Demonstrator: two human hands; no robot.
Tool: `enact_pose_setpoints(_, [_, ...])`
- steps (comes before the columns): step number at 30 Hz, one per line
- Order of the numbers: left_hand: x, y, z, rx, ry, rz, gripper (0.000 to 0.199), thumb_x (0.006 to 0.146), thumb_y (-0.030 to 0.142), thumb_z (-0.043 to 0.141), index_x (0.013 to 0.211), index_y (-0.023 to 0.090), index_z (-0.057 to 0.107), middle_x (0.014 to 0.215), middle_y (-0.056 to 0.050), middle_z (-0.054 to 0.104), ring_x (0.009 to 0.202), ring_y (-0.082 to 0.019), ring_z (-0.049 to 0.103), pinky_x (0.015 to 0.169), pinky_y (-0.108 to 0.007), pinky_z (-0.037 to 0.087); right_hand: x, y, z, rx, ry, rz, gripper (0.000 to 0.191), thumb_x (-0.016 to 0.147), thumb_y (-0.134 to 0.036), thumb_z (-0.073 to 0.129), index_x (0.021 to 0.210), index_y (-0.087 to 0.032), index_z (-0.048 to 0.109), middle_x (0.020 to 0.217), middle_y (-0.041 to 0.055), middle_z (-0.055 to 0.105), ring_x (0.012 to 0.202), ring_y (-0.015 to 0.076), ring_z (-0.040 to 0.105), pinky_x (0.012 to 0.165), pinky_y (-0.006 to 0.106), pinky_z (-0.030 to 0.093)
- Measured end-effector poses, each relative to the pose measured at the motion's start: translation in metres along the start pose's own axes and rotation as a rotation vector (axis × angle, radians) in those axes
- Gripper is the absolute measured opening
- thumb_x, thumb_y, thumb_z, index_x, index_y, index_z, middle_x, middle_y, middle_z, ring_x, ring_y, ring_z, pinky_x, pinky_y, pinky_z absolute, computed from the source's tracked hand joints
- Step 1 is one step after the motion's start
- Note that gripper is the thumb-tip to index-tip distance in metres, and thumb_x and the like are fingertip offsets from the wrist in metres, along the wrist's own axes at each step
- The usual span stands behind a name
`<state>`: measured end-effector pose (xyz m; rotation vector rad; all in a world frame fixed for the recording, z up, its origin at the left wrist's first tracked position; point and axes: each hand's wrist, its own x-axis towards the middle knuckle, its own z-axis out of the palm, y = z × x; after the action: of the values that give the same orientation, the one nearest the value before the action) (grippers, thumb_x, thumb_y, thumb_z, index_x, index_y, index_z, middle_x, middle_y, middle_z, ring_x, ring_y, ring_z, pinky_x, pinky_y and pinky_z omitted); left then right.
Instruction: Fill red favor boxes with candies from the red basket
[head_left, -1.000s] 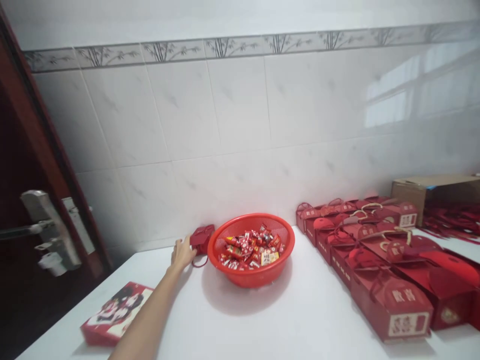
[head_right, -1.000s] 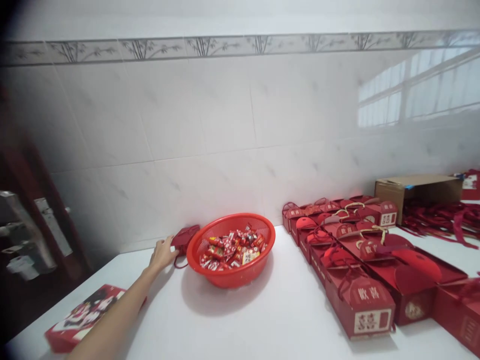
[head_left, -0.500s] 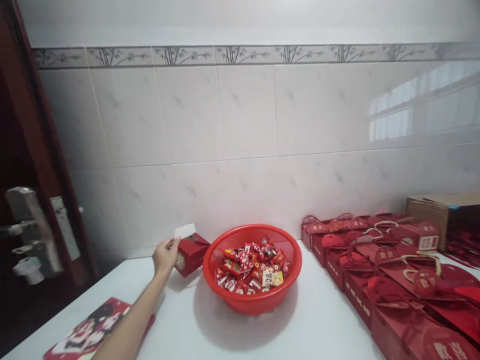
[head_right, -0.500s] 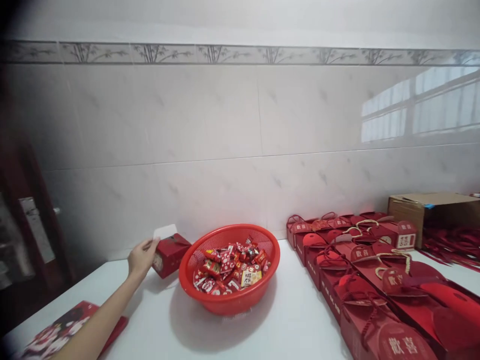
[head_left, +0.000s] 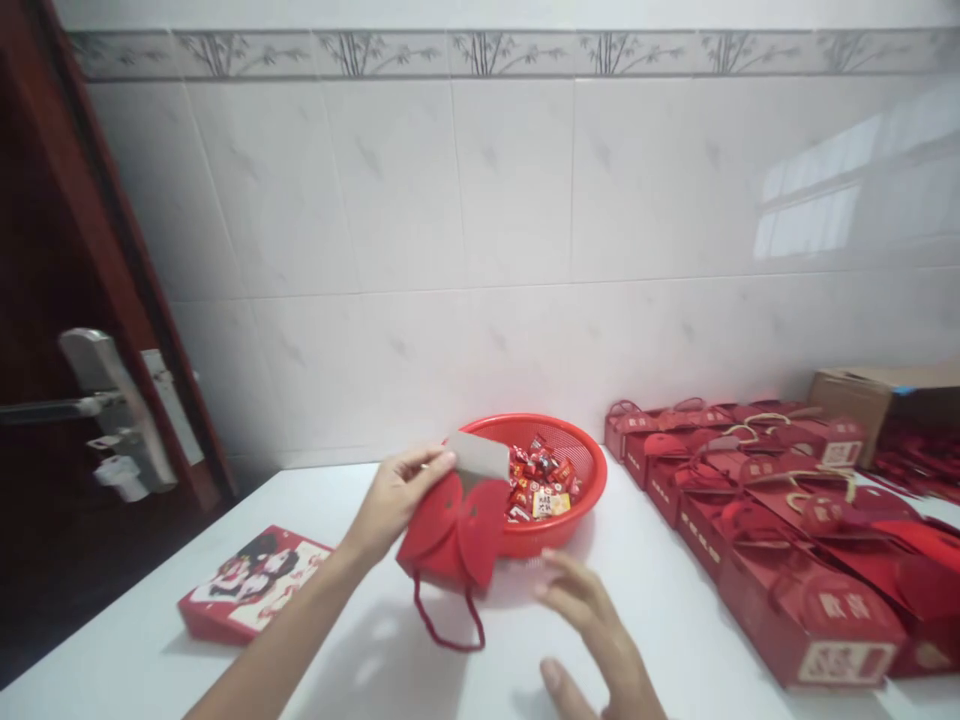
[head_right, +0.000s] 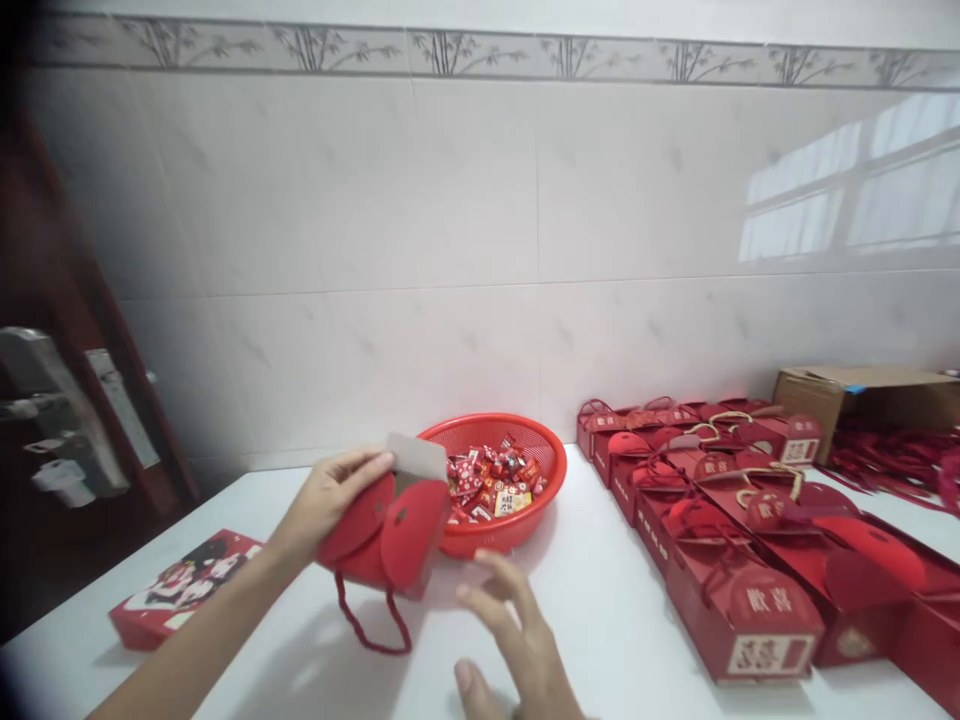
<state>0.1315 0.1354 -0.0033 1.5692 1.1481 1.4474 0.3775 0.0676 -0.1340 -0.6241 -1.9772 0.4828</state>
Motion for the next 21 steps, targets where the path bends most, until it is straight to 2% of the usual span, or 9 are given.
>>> enact_pose_setpoints(2, [-0.021, -0.007, 0.023, 0.064, -0.181, 0.069, 0.033, 0.079, 0.05, 0.072, 0.076, 0.017, 0.074, 0.081, -0.005, 0.07, 0.079, -0.02, 0.065, 0.074, -0.028, 0.052, 0.008, 0.002, -0.009, -0.107, 0.128, -0.063, 0.057, 0.096, -0.021, 0.05, 0.149, -0.032, 0.034, 0.161, 0.0115, 0.023, 0.145, 0.0314, 0.033, 0.114, 0.052, 0.038])
enact_pose_setpoints(4, [-0.038, -0.017, 0.041, 0.092, -0.269, 0.12, 0.03, 0.086, 0.045, 0.067, 0.077, 0.017, 0.075, 0.084, -0.005, 0.068, 0.084, -0.019, 0.063, 0.08, -0.028, 0.051, 0.013, -0.002, -0.015, -0.174, 0.128, -0.045, 0.054, 0.097, -0.029, 0.052, 0.149, -0.031, 0.038, 0.162, 0.0103, 0.019, 0.148, 0.0319, 0.029, 0.115, 0.05, 0.038])
enact_pose_setpoints(8, [-0.055, -0.04, 0.065, 0.032, -0.261, 0.114, 0.027, 0.09, 0.041, 0.063, 0.085, 0.018, 0.076, 0.092, -0.006, 0.067, 0.091, -0.019, 0.063, 0.083, -0.029, 0.051, 0.014, -0.011, -0.015, -0.156, 0.032, 0.049, 0.05, 0.093, -0.042, 0.059, 0.14, -0.028, 0.051, 0.152, 0.0124, 0.036, 0.148, 0.0325, 0.029, 0.116, 0.05, 0.036])
enact_pose_setpoints(10, [-0.056, -0.052, 0.07, 0.013, -0.239, 0.087, 0.026, 0.089, 0.042, 0.064, 0.088, 0.018, 0.075, 0.095, -0.007, 0.068, 0.093, -0.02, 0.064, 0.084, -0.029, 0.052, 0.013, -0.012, -0.013, -0.154, 0.027, 0.096, 0.049, 0.087, -0.043, 0.065, 0.131, -0.023, 0.055, 0.147, 0.0155, 0.042, 0.15, 0.0344, 0.024, 0.115, 0.05, 0.038])
enact_pose_setpoints(12, [-0.055, -0.062, 0.071, 0.018, -0.224, 0.048, 0.027, 0.087, 0.042, 0.065, 0.091, 0.018, 0.073, 0.095, -0.007, 0.069, 0.093, -0.021, 0.065, 0.084, -0.031, 0.053, 0.012, -0.01, -0.011, -0.164, 0.042, 0.149, 0.04, 0.085, -0.038, 0.068, 0.118, -0.02, 0.057, 0.141, 0.0175, 0.047, 0.151, 0.0345, 0.02, 0.113, 0.048, 0.04])
enact_pose_setpoints(15, [-0.054, -0.068, 0.069, 0.041, -0.156, 0.012, 0.027, 0.084, 0.04, 0.067, 0.1, 0.019, 0.068, 0.094, -0.006, 0.068, 0.091, -0.021, 0.066, 0.083, -0.032, 0.054, 0.013, -0.005, -0.011, -0.148, 0.074, 0.239, 0.026, 0.085, -0.031, 0.065, 0.106, -0.021, 0.053, 0.135, 0.0172, 0.053, 0.15, 0.0312, 0.026, 0.11, 0.045, 0.043])
enact_pose_setpoints(18, [-0.056, -0.061, 0.066, 0.13, -0.081, 0.104, 0.017, 0.084, 0.035, 0.067, 0.089, 0.02, 0.064, 0.095, -0.005, 0.065, 0.093, -0.02, 0.064, 0.087, -0.034, 0.053, 0.014, -0.002, -0.014, -0.094, 0.107, 0.29, 0.024, 0.086, -0.03, 0.063, 0.104, -0.022, 0.05, 0.134, 0.0164, 0.055, 0.146, 0.0304, 0.034, 0.11, 0.046, 0.042])
enact_pose_setpoints(21, [-0.063, -0.045, 0.066, 0.305, -0.163, 0.213, 0.015, 0.085, 0.033, 0.066, 0.08, 0.02, 0.068, 0.108, -0.008, 0.063, 0.11, -0.024, 0.06, 0.101, -0.04, 0.047, 0.014, -0.002, -0.016, -0.051, 0.116, 0.299, 0.026, 0.087, -0.031, 0.062, 0.108, -0.023, 0.048, 0.132, 0.0153, 0.056, 0.144, 0.0304, 0.036, 0.11, 0.047, 0.041])
